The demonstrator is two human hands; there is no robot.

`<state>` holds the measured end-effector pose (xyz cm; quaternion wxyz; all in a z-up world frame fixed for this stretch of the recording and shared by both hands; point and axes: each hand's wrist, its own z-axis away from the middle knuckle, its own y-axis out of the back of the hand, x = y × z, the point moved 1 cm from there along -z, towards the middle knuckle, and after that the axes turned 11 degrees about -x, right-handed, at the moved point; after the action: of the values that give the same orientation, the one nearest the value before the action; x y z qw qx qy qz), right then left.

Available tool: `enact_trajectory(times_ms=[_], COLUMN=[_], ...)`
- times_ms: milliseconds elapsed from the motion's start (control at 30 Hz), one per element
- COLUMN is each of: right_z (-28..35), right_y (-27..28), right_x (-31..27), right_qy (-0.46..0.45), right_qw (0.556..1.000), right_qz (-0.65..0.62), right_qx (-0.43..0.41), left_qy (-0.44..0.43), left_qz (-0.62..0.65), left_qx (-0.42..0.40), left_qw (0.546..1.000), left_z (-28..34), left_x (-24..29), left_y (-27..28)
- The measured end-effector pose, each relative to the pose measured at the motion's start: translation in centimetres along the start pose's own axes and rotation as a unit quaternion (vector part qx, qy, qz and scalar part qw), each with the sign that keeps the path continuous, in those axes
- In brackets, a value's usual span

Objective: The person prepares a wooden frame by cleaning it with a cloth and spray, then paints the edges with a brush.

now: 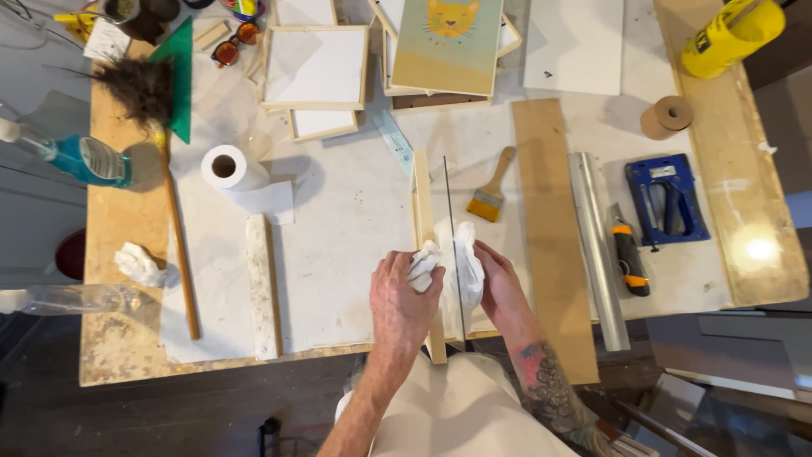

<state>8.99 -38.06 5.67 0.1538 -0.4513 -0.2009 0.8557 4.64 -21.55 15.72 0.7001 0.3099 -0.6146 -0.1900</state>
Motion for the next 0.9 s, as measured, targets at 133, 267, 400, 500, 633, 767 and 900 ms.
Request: enact_trajectory(times_ms=[133, 267, 400, 500, 633, 767, 900], right_z=[-0.9, 2.0, 0.7, -0.1, -1.1, 0.3, 2.0], right_y=[2.9, 0.9, 3.9, 5.3, 6.5, 3.9, 0.7], right_x=[-0.9, -5.5, -4.8, -4.2, -3.2, -3.6, -5.1], right_qy=[0.015, 0.007, -0.017, -0.010, 0.054, 0.125, 0.136], right_qw=[0.993, 0.964, 0.953, 0.939, 0.927, 0.899, 0.903], right_qz=[0.112, 0.258, 0.296, 0.341, 0.371, 0.418, 0.406], right_qx=[0.031, 0.066, 0.060, 0.043, 0.027, 0.035, 0.043], left_qy=[0.016, 0.088, 0.169, 0.209, 0.278, 0.280, 0.274], left_qz=[0.025, 0.041, 0.056, 0.064, 0.095, 0.135, 0.120], left_qx=[0.019, 0.032, 0.046, 0.017, -0.014, -0.034, -0.050], left_qw=[0.999, 0.995, 0.983, 0.976, 0.956, 0.950, 0.953], left_z=[0.1, 0.4, 0.2, -0.3, -1.4, -2.0, -2.5], left_x=[-1.1, -4.6, -11.4, -17.8, -25.9, -29.8, -31.4], left_y=[0.0, 2.9, 6.5, 7.8, 6.7, 4.7, 2.8])
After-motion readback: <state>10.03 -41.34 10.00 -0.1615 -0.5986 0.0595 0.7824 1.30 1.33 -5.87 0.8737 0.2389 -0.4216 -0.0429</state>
